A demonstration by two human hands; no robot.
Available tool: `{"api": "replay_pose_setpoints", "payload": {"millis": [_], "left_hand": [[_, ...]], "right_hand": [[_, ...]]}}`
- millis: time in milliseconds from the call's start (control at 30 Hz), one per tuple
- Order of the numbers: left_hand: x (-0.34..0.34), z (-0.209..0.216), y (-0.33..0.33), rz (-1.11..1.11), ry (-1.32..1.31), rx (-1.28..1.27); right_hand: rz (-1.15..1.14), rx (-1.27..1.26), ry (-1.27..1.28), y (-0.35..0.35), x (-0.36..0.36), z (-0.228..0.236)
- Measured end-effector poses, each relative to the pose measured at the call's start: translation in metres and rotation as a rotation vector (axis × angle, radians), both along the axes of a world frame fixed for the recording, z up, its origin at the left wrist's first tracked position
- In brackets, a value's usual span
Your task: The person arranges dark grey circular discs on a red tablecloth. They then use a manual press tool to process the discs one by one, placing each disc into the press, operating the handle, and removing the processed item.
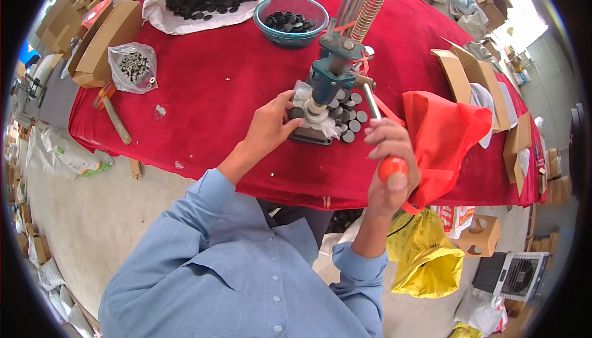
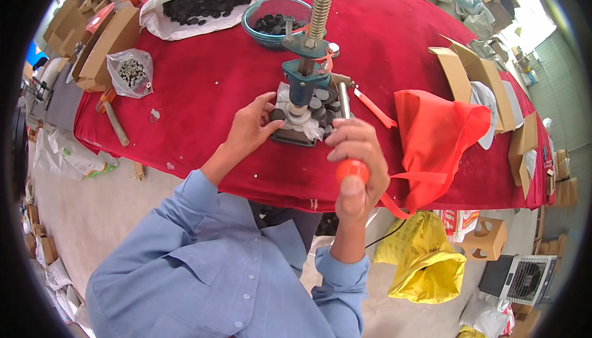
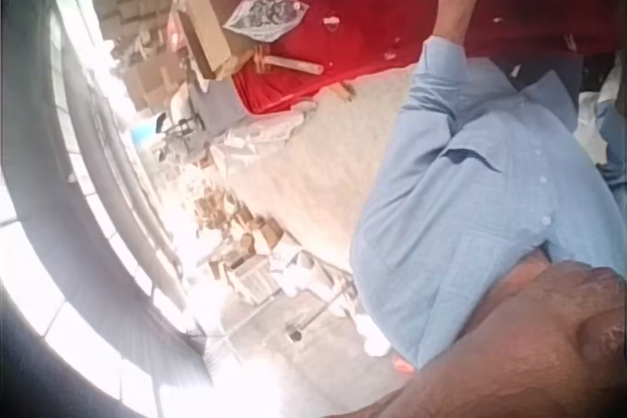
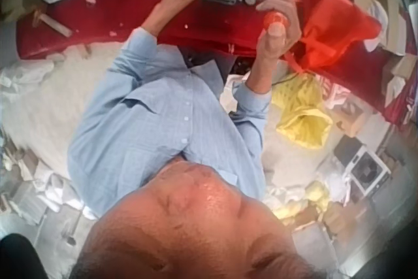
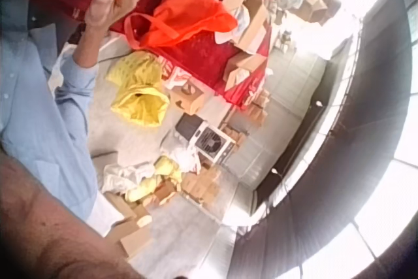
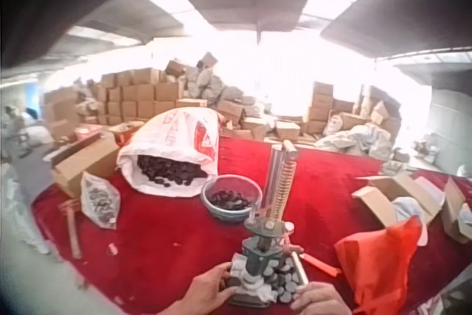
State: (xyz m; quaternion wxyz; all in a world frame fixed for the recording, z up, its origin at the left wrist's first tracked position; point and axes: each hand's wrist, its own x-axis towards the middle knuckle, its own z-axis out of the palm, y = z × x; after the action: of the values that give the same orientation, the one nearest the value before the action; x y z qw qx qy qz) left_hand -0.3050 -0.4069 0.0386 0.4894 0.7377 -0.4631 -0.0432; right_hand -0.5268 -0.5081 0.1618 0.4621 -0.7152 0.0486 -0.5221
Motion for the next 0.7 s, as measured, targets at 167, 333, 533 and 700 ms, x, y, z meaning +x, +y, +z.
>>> {"api": "replay_pose_setpoints", "payload": {"millis": [167, 333, 533, 700], "left_hand": [[0.000, 0.004, -0.013, -0.030, 0.044, 0.030], [-0.008, 0.001, -0.028, -0.072, 0.045, -0.063], [-0.013, -0.001, -0.042, -0.042, -0.018, -0.093], [-0.016, -0.004, -0.026, -0.013, 0.038, -0.067]], "right_hand": [[0.081, 0.080, -0.054, -0.027, 0.019, 0.040], [0.132, 0.182, -0.073, -0.038, 0.029, 0.054], [0.152, 0.130, -0.011, -0.031, 0.023, 0.043], [0.089, -0.044, -0.078, -0.006, 0.003, -0.011]]}}
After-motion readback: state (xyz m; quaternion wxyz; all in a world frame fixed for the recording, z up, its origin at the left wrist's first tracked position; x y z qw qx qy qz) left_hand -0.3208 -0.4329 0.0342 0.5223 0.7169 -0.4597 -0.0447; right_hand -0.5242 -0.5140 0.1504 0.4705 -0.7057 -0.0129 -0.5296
